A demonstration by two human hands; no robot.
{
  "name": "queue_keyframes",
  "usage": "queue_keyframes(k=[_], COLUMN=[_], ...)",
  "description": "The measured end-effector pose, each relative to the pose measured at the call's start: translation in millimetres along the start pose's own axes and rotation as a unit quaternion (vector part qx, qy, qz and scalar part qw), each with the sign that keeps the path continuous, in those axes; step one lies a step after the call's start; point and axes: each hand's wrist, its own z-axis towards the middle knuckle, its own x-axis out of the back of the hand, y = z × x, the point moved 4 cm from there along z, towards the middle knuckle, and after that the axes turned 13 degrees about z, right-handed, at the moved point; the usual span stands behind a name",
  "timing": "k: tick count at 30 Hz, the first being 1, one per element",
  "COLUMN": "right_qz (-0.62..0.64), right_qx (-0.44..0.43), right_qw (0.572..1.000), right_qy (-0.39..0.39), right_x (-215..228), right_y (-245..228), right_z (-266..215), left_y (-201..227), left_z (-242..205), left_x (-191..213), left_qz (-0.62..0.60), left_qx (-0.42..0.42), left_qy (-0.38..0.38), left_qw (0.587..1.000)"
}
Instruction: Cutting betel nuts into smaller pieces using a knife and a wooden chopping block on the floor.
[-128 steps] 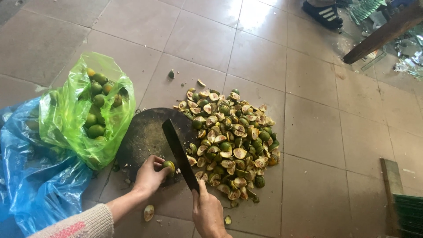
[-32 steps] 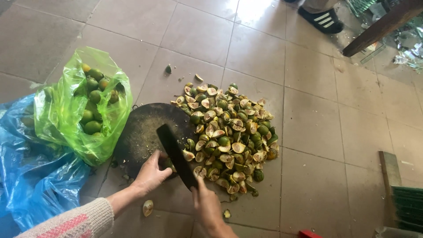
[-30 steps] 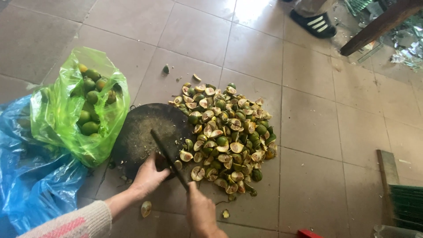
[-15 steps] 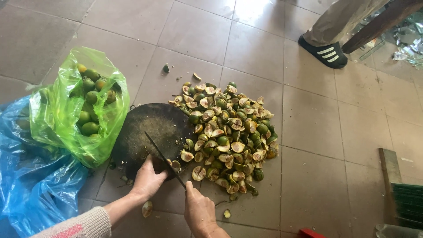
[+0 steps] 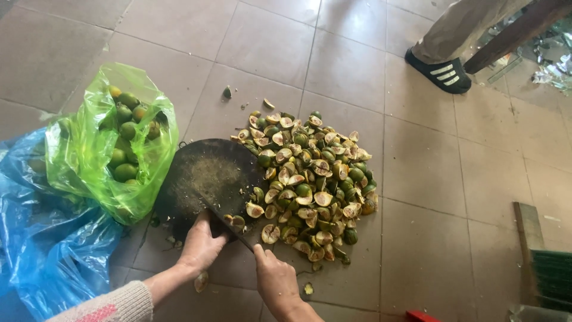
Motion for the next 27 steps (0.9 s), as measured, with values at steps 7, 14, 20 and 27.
queue_keyframes(k=[7, 14, 20, 27], right_qz=[0.270, 0.310, 0.276, 0.127], right_qx=[-0.200, -0.182, -0.190, -0.171], right_qw=[0.941, 0.933, 0.935, 0.977], right_qy=[-0.031, -0.022, -0.118, -0.026], right_x=[22, 49, 87, 71], right_y=[-26, -23, -42, -6], right_z=[-7, -5, -7, 1], left_y=[27, 28, 1, -6], left_z=[11, 5, -5, 29], left_x=[4, -2, 7, 22], left_qz=[0.061, 0.154, 0.331, 0.402], left_qx=[0.049, -0.003, -0.313, -0.447], left_qy=[-0.072, -0.075, -0.049, 0.156], left_qw=[0.994, 0.985, 0.889, 0.784])
